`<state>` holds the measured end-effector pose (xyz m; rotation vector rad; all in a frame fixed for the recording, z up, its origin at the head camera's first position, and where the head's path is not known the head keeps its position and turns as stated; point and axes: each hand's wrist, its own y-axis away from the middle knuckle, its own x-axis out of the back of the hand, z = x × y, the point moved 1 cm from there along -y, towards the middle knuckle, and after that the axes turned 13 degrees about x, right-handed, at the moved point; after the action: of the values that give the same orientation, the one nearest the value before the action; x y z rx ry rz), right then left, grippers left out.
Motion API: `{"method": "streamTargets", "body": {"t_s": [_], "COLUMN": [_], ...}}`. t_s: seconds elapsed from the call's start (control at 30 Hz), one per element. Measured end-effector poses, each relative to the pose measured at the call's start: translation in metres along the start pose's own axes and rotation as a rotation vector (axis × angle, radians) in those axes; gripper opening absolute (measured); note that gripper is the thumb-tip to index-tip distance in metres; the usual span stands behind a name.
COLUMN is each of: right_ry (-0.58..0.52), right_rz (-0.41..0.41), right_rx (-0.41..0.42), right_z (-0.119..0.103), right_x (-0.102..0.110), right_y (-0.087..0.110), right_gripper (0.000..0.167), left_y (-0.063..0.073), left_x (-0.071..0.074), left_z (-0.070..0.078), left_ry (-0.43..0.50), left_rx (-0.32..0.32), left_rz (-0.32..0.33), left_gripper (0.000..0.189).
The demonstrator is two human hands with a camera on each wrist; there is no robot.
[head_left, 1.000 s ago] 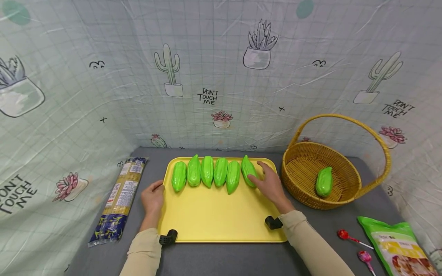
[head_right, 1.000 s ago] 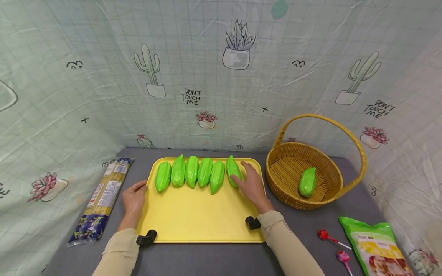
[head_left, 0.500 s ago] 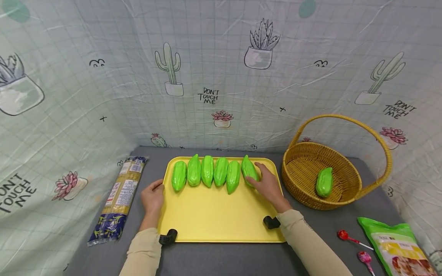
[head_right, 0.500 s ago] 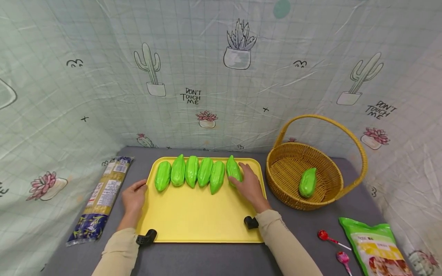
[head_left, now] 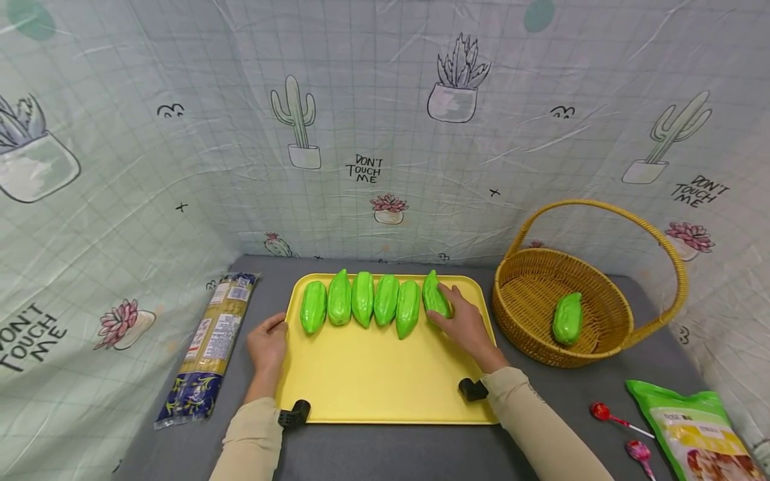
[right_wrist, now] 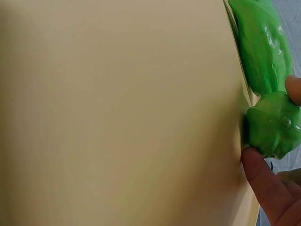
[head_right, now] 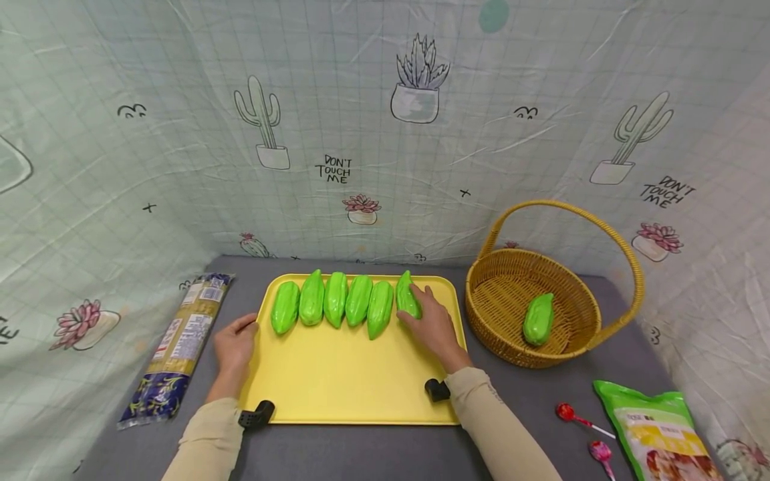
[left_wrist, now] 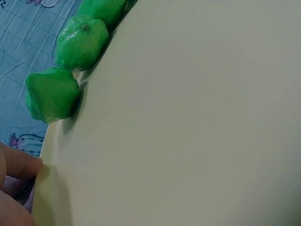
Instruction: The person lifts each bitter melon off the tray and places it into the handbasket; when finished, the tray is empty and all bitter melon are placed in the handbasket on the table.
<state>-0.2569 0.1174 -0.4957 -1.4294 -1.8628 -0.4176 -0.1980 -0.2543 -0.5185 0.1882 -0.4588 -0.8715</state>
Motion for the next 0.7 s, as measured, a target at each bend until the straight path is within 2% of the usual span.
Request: {"method": "streamTargets", "body": {"t_s": [0.47,0.7], "right_ry": [0.059,0.012], "right_rz": [0.045,0.067], "right_rx": [0.029,0.032], "right_z": [-0.0016,-0.0051], "right_x": [-0.0026,-0.001], "right_y": [0.0,0.0009], "right_gripper": [0.066,0.064], "left_y": [0.0014,0.0009], "left_x": [-0.0011,0.0002], "left_z": [0.0004,0.0], "left_ry": [0.014,0.008], "left_rx": [0.004,0.003], "left_rz": [0.006,-0.008], "left_gripper": [0.03,0.032]}}
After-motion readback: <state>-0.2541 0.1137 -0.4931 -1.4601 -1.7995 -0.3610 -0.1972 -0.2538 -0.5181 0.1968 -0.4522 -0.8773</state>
